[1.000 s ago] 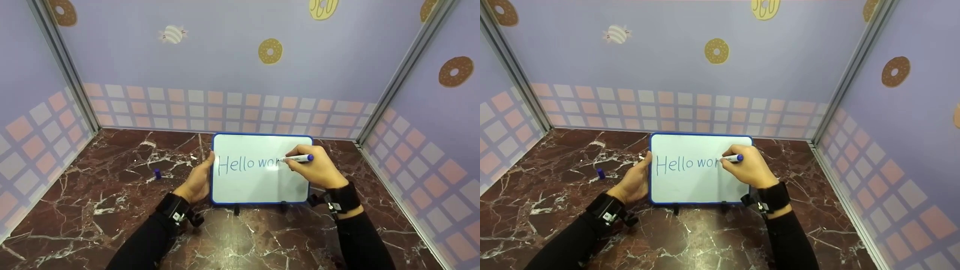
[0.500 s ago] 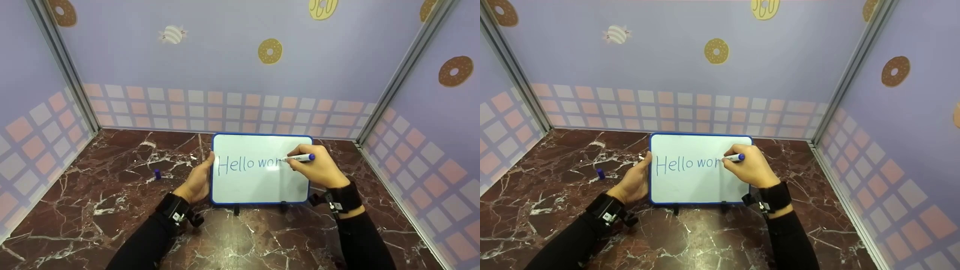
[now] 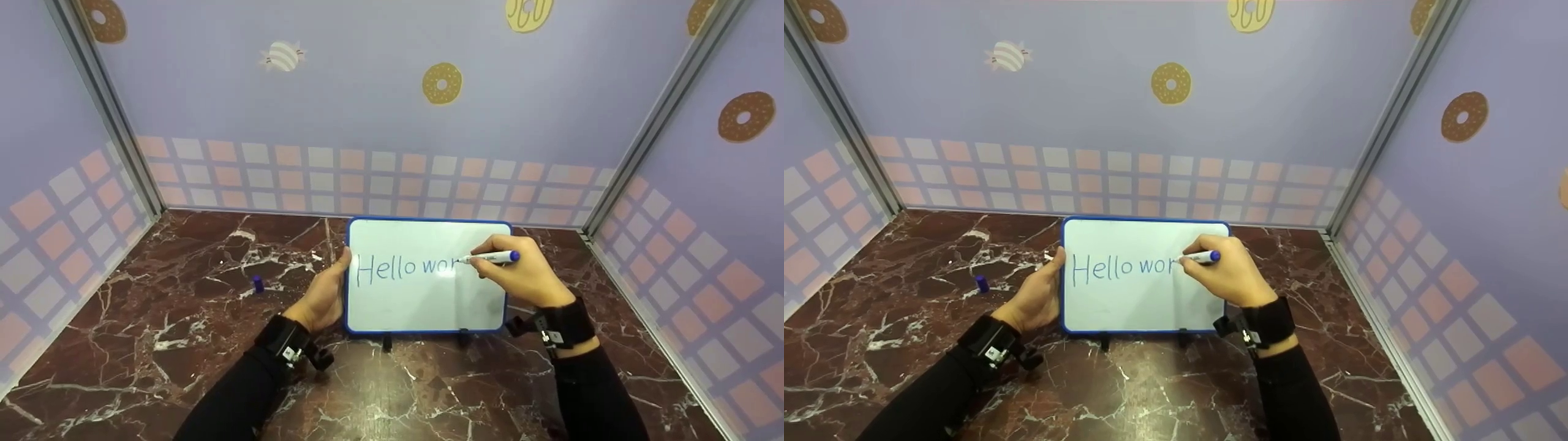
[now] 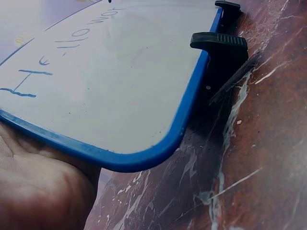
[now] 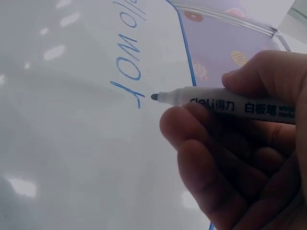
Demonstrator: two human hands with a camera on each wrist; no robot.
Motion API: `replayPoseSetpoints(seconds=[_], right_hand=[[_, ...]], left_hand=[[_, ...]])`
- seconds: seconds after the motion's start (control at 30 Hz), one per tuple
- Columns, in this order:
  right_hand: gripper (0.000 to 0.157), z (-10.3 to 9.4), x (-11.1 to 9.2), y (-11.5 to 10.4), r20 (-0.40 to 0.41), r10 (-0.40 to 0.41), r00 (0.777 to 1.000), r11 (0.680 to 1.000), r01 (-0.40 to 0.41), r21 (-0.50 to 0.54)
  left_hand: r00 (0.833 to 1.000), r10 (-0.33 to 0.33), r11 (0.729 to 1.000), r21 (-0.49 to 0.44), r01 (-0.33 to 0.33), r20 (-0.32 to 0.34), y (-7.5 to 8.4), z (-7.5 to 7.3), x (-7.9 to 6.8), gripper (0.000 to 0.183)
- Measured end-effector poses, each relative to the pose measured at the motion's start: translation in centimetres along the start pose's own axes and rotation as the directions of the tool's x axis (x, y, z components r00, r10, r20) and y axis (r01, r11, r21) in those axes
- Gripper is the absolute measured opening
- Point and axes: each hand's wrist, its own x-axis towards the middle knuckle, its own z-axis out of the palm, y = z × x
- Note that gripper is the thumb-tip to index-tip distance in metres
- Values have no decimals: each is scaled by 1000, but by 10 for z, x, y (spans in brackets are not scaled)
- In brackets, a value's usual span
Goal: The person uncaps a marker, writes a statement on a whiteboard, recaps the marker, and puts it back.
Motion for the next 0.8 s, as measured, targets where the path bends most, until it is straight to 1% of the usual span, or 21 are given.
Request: replayPoseSetpoints(seconds=[0.23, 0.5, 0.8], right_hand=[[3, -1, 0, 0, -1, 13, 1000, 1000, -13, -12], [4, -3, -1, 1, -19, 4, 1000, 1000, -4, -21], [3, -5, -1, 3, -32, 2, 999, 999, -3, -38]], left_hand=[[1000, -1, 1000, 11, 1, 2, 0, 0, 0, 64], [1000, -2, 1000, -9, 2, 6, -1, 0, 0, 63], [1000, -4, 1000, 4, 4, -4, -2, -1, 1, 65]])
